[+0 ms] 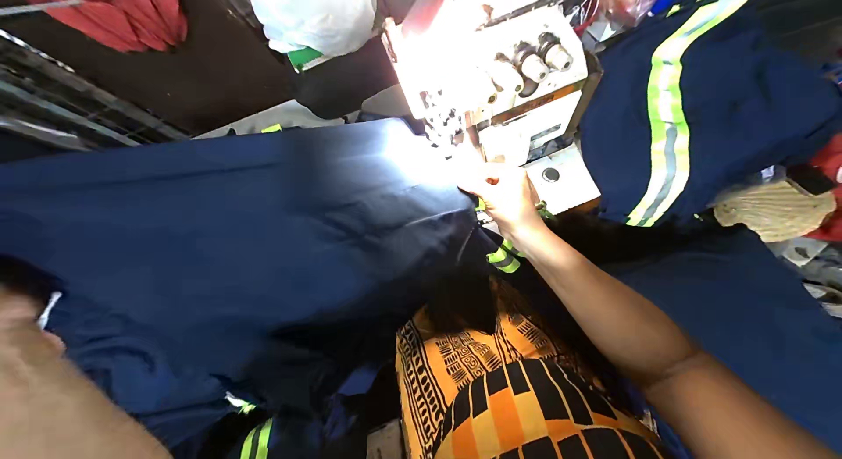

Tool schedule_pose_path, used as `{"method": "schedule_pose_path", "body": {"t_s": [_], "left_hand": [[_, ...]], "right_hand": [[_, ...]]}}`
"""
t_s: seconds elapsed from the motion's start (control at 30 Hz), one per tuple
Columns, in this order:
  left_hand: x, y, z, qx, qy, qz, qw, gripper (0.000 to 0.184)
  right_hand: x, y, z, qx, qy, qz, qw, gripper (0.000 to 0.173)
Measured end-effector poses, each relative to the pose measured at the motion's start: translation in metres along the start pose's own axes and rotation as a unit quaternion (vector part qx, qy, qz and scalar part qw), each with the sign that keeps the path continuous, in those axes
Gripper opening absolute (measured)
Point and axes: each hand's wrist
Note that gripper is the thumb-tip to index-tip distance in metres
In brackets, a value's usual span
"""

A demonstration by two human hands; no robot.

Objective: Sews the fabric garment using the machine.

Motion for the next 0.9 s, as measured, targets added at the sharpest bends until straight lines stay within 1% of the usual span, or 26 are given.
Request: {"method": "schedule_pose_path", "body": {"t_s": [0.03, 0.07, 0.1, 0.13, 0.17, 0.2, 0.23, 0.27, 0.3, 0.33, 0.4, 0.47, 0.53, 0.57, 0.63, 0.67, 0.7, 0.77, 0.8, 0.83, 0.87, 0.9], "left_hand": [[0.013, -0.01, -0.015, 0.089, 0.027, 0.022, 0.995, 0.037], [0.021, -0.007, -0.03, 0.135, 0.062, 0.02, 0.989, 0.049], [0.028, 0.012, -0.048, 0.185, 0.103, -0.004, 0.977, 0.055], [0.034, 0.045, -0.072, 0.241, 0.115, -0.048, 0.962, 0.057], [0.038, 0.089, -0.101, 0.288, 0.088, -0.101, 0.948, 0.059], [0.035, 0.122, -0.125, 0.323, 0.069, -0.125, 0.935, 0.064], [0.031, 0.142, -0.143, 0.369, 0.048, -0.122, 0.92, 0.069], [0.031, 0.146, -0.151, 0.399, 0.032, -0.116, 0.909, 0.072], [0.033, 0.144, -0.153, 0.409, 0.031, -0.112, 0.905, 0.073], [0.031, 0.145, -0.151, 0.401, 0.043, -0.11, 0.909, 0.073], [0.027, 0.144, -0.142, 0.348, 0.059, -0.105, 0.93, 0.073], [0.022, 0.137, -0.135, 0.279, 0.05, -0.096, 0.954, 0.071], [0.005, 0.128, -0.123, 0.214, 0.042, -0.058, 0.974, 0.074], [-0.006, 0.123, -0.116, 0.217, 0.045, -0.031, 0.975, 0.081], [-0.026, 0.123, -0.103, 0.276, 0.074, 0.01, 0.958, 0.098], [-0.033, 0.125, -0.099, 0.3, 0.09, 0.013, 0.95, 0.105], [-0.036, 0.13, -0.097, 0.311, 0.1, -0.001, 0.945, 0.108], [-0.04, 0.135, -0.091, 0.268, 0.104, -0.062, 0.956, 0.1], [-0.038, 0.137, -0.088, 0.22, 0.107, -0.082, 0.966, 0.095], [-0.035, 0.138, -0.086, 0.171, 0.107, -0.093, 0.975, 0.09], [-0.031, 0.14, -0.085, 0.133, 0.102, -0.094, 0.981, 0.086], [-0.027, 0.144, -0.085, 0.11, 0.09, -0.094, 0.985, 0.082]], "right_hand": [[-0.002, -0.002, 0.0, -0.018, 0.001, 0.015, 1.0, 0.022], [-0.008, -0.004, 0.0, -0.029, 0.003, 0.023, 0.999, 0.024], [-0.016, -0.006, 0.002, -0.032, 0.009, 0.027, 0.999, 0.023], [-0.025, -0.01, 0.004, -0.031, 0.018, 0.023, 0.999, 0.018], [-0.031, -0.016, 0.007, -0.025, 0.02, 0.022, 0.999, 0.017], [-0.036, -0.023, 0.01, -0.019, 0.017, 0.021, 0.999, 0.023], [-0.041, -0.029, 0.014, -0.017, 0.01, 0.02, 1.0, 0.031], [-0.043, -0.032, 0.017, -0.014, -0.007, 0.022, 1.0, 0.037], [-0.044, -0.034, 0.02, -0.014, -0.022, 0.029, 0.999, 0.039], [-0.049, -0.034, 0.023, -0.02, -0.03, 0.037, 0.999, 0.036], [-0.052, -0.028, 0.025, -0.047, -0.016, 0.054, 0.997, 0.028], [-0.046, -0.021, 0.018, -0.085, -0.002, 0.071, 0.994, 0.028], [-0.041, -0.017, 0.011, -0.108, 0.006, 0.071, 0.992, 0.03], [-0.039, -0.016, 0.008, -0.112, 0.011, 0.061, 0.992, 0.031], [-0.035, -0.012, 0.006, -0.111, 0.022, 0.049, 0.992, 0.031], [-0.033, -0.01, 0.004, -0.099, 0.028, 0.046, 0.994, 0.029], [-0.033, -0.009, 0.003, -0.074, 0.032, 0.049, 0.996, 0.027], [-0.037, -0.006, 0.001, -0.003, 0.04, 0.034, 0.999, 0.024], [-0.041, -0.002, 0.001, 0.029, 0.039, 0.003, 0.999, 0.021], [-0.044, 0.001, 0.001, 0.053, 0.032, -0.032, 0.998, 0.02], [-0.046, 0.001, 0.001, 0.068, 0.021, -0.058, 0.996, 0.023], [-0.046, -0.002, 0.001, 0.078, 0.014, -0.072, 0.994, 0.024]]}}
Point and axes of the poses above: each hand's wrist, its own x-axis towards the middle knuckle, its own z-axis out of the back of the hand, y = z × x, and after that the axes turned 15 degrees about x, right-handed
